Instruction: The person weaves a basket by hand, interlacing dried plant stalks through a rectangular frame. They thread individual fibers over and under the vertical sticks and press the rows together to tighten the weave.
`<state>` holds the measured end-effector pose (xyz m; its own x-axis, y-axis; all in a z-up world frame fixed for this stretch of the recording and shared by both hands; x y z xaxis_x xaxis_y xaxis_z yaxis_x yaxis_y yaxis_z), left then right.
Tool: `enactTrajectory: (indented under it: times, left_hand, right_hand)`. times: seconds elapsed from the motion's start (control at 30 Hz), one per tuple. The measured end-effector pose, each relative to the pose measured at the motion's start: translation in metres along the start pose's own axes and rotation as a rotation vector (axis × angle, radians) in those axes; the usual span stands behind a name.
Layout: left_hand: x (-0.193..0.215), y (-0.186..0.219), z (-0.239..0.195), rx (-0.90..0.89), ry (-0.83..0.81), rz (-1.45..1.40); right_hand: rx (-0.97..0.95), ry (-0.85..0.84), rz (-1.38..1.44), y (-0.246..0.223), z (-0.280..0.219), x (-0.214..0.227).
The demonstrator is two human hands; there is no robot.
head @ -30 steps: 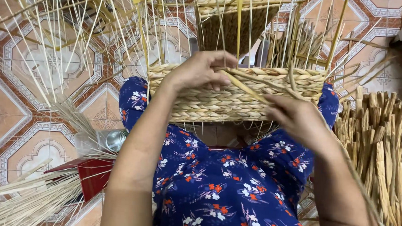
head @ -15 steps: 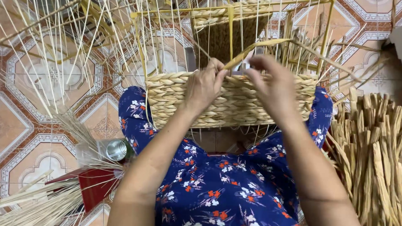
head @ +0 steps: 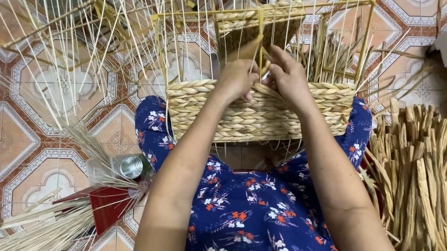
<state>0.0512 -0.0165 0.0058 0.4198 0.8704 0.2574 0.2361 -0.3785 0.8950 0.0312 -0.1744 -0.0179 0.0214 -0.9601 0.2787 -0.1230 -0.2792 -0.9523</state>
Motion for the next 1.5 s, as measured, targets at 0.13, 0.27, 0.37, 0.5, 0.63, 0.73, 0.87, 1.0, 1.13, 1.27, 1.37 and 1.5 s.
enactTrajectory:
  times: [0.13, 0.27, 0.37, 0.5, 0.63, 0.73, 0.87, 1.0, 1.13, 1.27, 1.37, 1.5]
  left_hand:
    - [-0.003, 0.000, 0.005, 0.077, -0.066, 0.112]
    - [-0.002, -0.013, -0.002, 0.088, -0.094, 0.110]
    - [-0.003, -0.037, -0.003, 0.061, -0.104, -0.161]
    - [0.028, -0.042, -0.040, -0.289, 0.206, -0.714]
    - [0.086, -0.094, -0.089, -0.532, 0.671, -0.654]
    - [0.109, -0.140, -0.120, -0.644, 0.982, -0.402]
    - [0.101, -0.158, -0.132, -0.248, 0.944, -0.336]
    - [0.088, -0.174, -0.126, -0.205, 0.802, -0.274]
    - [0.091, -0.174, -0.128, -0.260, 0.816, -0.184]
    - [0.087, -0.164, -0.126, -0.217, 0.818, -0.117]
    - [0.083, -0.164, -0.127, -0.196, 0.816, -0.121]
    - [0.080, -0.171, -0.125, -0.300, 0.841, -0.106]
  right_hand:
    - [-0.058, -0.068, 0.178, -0.001, 0.002, -0.003]
    - [-0.073, 0.029, 0.114, 0.017, -0.001, -0.002]
    - [-0.007, 0.063, 0.030, 0.005, -0.011, -0.001]
    - [-0.154, 0.216, -0.054, 0.018, -0.019, 0.017]
    - [-0.190, 0.209, 0.474, 0.058, -0.043, 0.035]
    - [-0.032, 0.154, 0.697, 0.059, -0.060, 0.039]
    - [-0.201, 0.117, 0.051, 0.008, -0.079, 0.029]
    - [-0.075, 0.461, 0.299, 0.047, -0.067, 0.067]
    - [0.134, 0.684, 0.506, 0.091, -0.069, 0.117]
    - [0.566, 0.976, -0.132, 0.086, -0.084, 0.140]
    - [0.566, 0.969, -0.165, 0.107, -0.079, 0.146]
    - [0.295, 0.829, 0.191, 0.135, -0.070, 0.155]
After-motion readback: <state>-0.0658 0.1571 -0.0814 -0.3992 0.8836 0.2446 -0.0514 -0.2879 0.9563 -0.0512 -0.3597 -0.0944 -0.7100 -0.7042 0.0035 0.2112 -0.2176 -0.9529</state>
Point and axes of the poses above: each hand's wrist, its own z-axis towards the middle knuckle, its own x-axis out of the back of the hand, y = z × x, the point moved 5 cm from there along z, towards the middle knuckle, and after that the axes turned 12 degrees about -z, right-handed, at the moved point
